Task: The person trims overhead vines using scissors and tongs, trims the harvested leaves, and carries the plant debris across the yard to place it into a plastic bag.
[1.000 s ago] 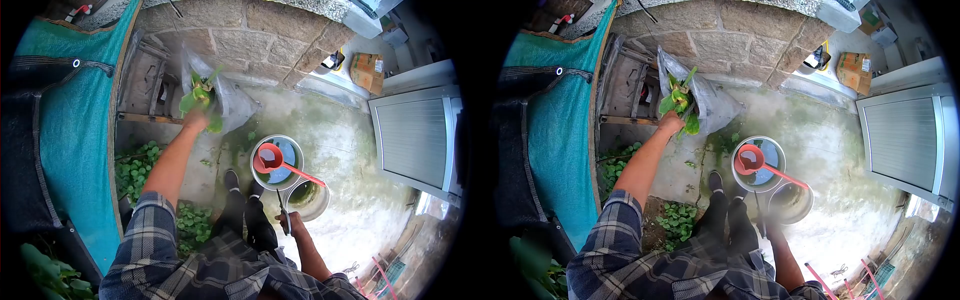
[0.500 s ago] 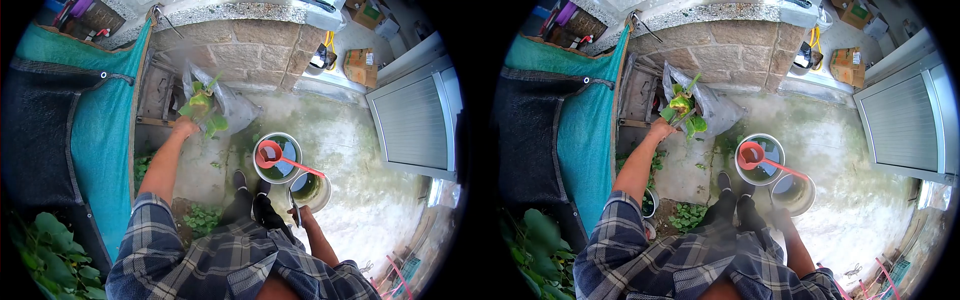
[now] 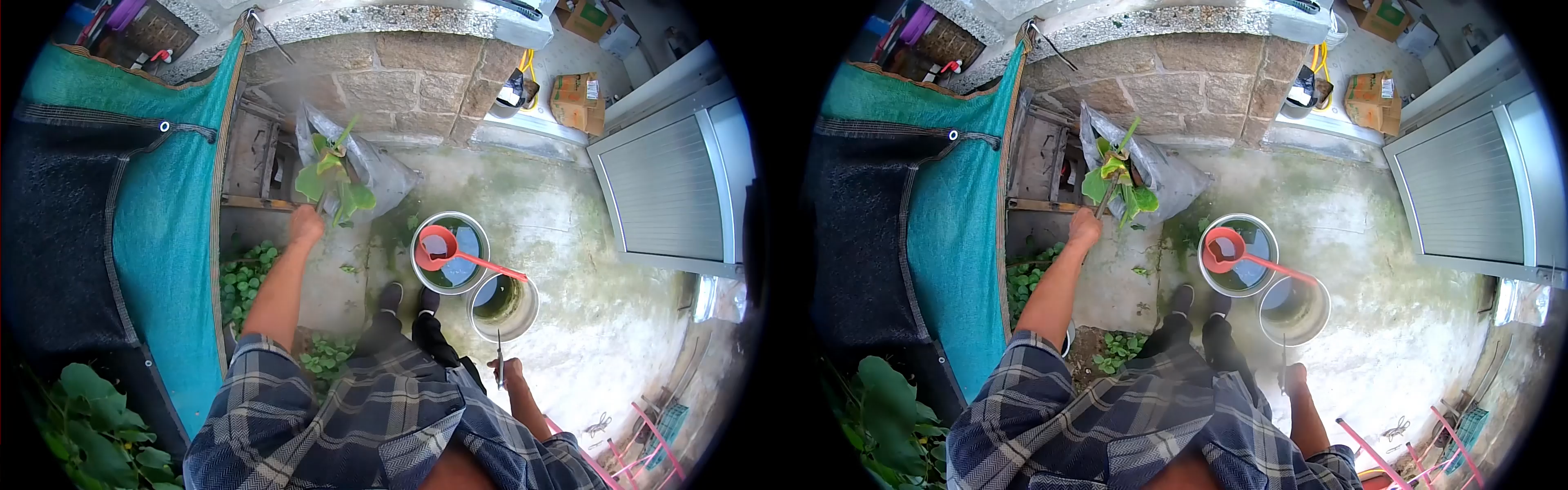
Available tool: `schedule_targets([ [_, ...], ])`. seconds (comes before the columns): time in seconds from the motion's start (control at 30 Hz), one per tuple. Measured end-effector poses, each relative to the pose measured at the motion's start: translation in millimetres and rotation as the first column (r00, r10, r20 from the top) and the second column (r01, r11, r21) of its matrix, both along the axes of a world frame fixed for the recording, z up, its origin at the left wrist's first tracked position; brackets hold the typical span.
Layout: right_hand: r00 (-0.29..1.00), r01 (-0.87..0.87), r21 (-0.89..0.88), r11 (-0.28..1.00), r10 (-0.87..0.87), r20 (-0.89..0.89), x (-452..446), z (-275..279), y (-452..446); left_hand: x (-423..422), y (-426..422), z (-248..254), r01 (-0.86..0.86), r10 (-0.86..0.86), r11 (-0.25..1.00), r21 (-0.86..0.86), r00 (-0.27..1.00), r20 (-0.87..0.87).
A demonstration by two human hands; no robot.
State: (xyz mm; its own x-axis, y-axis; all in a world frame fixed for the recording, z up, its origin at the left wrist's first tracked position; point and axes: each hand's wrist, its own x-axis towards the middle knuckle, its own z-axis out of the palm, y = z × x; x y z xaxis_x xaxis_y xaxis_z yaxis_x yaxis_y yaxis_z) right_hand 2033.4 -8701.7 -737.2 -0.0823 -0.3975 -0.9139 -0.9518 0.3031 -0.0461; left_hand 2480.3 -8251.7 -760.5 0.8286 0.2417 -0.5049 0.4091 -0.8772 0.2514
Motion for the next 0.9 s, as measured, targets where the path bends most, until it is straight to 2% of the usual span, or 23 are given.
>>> schedule_targets([
  [0.03, 0.998, -0.050, -0.032, 0.998, 0.049, -0.040, -2.5, 10.0, 7.9, 12.5, -1.8, -24.3, 0.011, -0.011, 1.000, -0.006, 1.000, 0.007],
  [0.1, 0.995, -0.051, -0.018, 0.999, 0.049, -0.090, -13.3, 24.3, 15.5, 42.3, -15.4, -41.2, 0.015, -0.015, 0.999, -0.040, 1.000, -0.006],
  [0.23, 0.989, 0.028, -0.068, 0.997, -0.037, -0.142, -42.5, 40.8, 29.3, 77.7, -48.6, -42.2, 0.045, -0.047, 0.995, -0.091, 0.999, -0.022],
  [0.3, 0.987, 0.038, -0.111, 0.993, -0.055, -0.149, -55.5, 46.9, 39.1, 92.0, -53.5, -70.0, 0.056, -0.056, 0.998, -0.006, 0.998, -0.038],
  [0.33, 0.984, 0.085, -0.121, 0.989, -0.102, -0.143, -66.5, 43.9, 42.3, 97.9, -52.9, -84.5, 0.069, -0.067, 0.997, 0.044, 0.997, -0.047],
  [0.43, 0.974, 0.041, -0.089, 0.995, -0.060, -0.219, -103.5, 26.9, 49.5, 110.4, -48.2, -124.3, 0.147, -0.132, 0.982, 0.115, 0.983, -0.125],
  [0.47, 0.953, -0.008, -0.093, 0.996, -0.020, -0.302, -107.3, 20.8, 52.6, 108.1, -42.5, -142.0, 0.174, -0.158, 0.977, 0.120, 0.978, -0.133],
  [0.5, 0.962, 0.049, -0.060, 0.997, -0.064, -0.264, -111.4, 16.2, 55.3, 104.4, -36.7, -156.3, 0.200, -0.183, 0.972, 0.124, 0.974, -0.136],
  [0.53, 0.957, -0.037, -0.050, 0.998, 0.021, -0.289, -133.4, -3.2, 50.9, 100.9, -34.5, -164.7, 0.229, -0.212, 0.965, 0.128, 0.968, -0.138],
  [0.57, 0.946, -0.118, -0.035, 0.992, 0.101, -0.308, -135.0, -13.6, 55.5, 98.8, -35.0, -161.2, 0.295, -0.272, 0.946, 0.134, 0.949, -0.162],
  [0.63, 0.952, -0.026, -0.034, 0.999, 0.014, -0.306, -116.5, -14.8, 58.9, 91.2, -31.4, -144.1, 0.422, -0.390, 0.895, 0.144, 0.898, -0.206],
  [0.7, 0.961, -0.137, -0.036, 0.990, 0.123, -0.249, -106.4, -18.4, 54.4, 85.2, -21.2, -141.5, 0.264, -0.249, 0.958, 0.109, 0.960, -0.131],
  [0.77, 0.995, -0.028, -0.069, 0.997, 0.022, -0.097, -85.8, -10.2, 52.5, 80.4, -4.7, -145.5, 0.135, -0.130, 0.990, 0.050, 0.988, -0.088],
  [0.83, 1.000, 0.000, -0.085, 0.996, 0.002, 0.019, -130.3, -53.5, 33.4, 69.4, 10.3, -147.4, 0.040, -0.042, 0.999, -0.025, 0.994, -0.097],
  [0.9, 1.000, -0.017, -0.098, 0.995, 0.019, 0.015, -85.6, -24.5, 37.6, 63.2, 9.3, -115.4, -0.132, 0.112, 0.987, -0.089, 0.974, -0.196],
])
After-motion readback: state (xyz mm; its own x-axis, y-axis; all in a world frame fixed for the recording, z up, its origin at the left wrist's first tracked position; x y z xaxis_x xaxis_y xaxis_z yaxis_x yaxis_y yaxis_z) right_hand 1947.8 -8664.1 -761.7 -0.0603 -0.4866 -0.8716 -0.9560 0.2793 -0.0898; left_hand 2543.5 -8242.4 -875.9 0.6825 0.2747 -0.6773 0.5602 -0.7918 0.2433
